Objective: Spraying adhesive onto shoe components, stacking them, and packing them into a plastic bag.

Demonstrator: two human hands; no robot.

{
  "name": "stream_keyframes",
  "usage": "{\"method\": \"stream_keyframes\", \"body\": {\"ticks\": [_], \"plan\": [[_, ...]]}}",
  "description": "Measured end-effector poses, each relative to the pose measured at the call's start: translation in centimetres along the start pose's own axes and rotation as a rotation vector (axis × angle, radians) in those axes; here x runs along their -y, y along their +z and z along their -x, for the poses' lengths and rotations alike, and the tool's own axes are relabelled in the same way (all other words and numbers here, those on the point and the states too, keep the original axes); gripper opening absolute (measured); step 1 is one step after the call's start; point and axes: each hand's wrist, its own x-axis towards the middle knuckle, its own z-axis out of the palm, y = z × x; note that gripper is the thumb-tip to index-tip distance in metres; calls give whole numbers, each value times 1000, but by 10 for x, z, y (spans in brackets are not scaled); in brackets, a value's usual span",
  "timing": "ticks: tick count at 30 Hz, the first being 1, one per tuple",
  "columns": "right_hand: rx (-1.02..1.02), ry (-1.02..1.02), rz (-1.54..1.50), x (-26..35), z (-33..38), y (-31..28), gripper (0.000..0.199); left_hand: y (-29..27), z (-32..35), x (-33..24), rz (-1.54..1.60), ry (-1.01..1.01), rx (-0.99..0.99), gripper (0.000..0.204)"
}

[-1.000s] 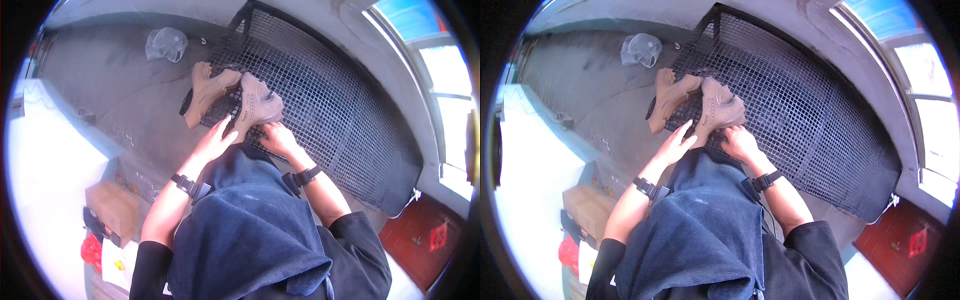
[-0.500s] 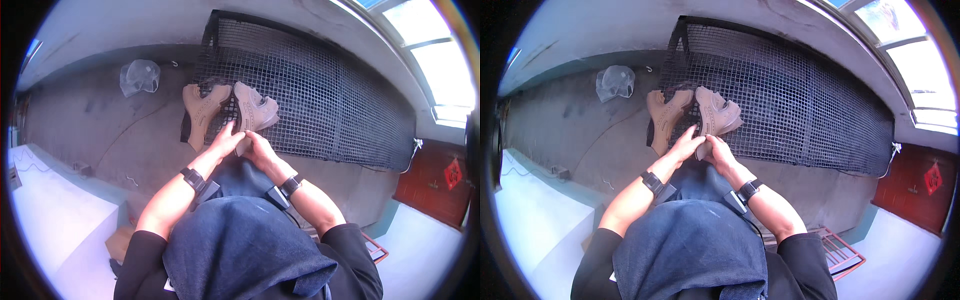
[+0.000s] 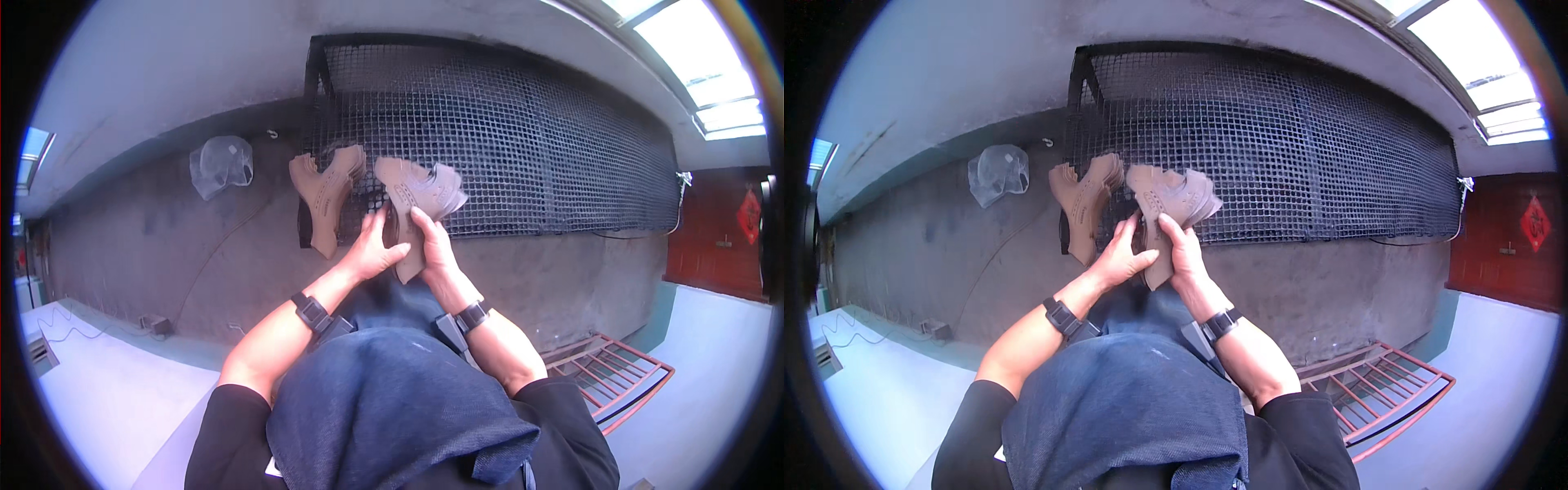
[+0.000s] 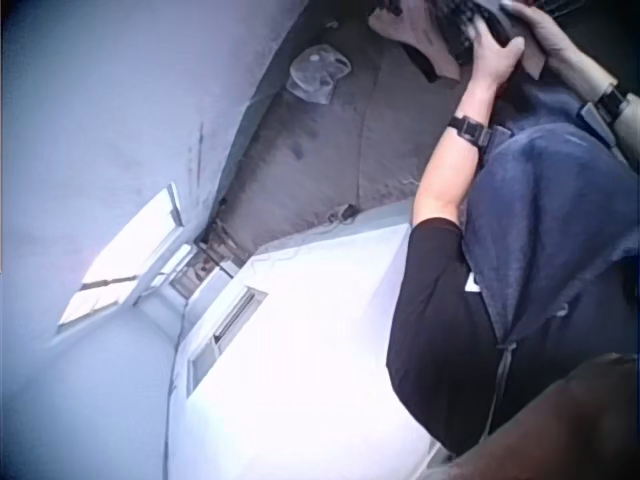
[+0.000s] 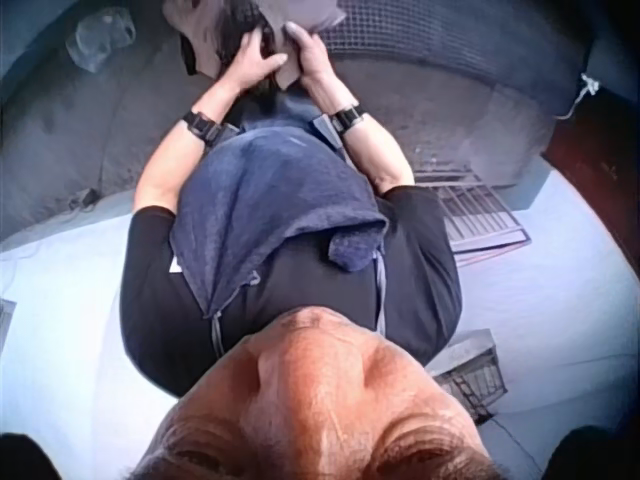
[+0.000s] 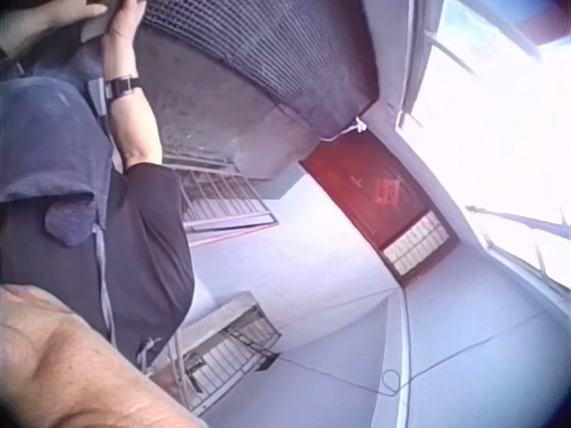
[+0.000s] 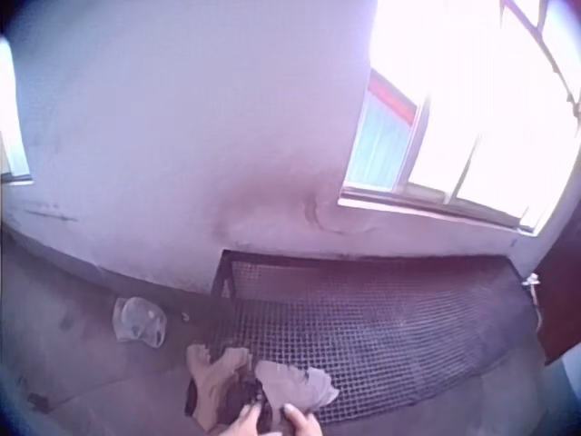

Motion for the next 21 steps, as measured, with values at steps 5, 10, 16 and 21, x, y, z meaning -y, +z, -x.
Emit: {"method": "stream_keyframes", "body": {"ticks": [5, 10, 16, 21], "plan": [[248, -322, 336, 62, 68, 35, 84, -48, -4, -66, 208, 390, 204, 117], [474, -686, 239, 95, 115, 103, 141, -21, 30, -142, 474, 911, 27, 118], [517, -758, 182, 90, 111, 105, 152, -16, 50, -163, 592, 648, -136, 104], [335, -435, 548, 36, 75, 39, 69, -4, 35, -151, 894, 364, -259, 42]]}}
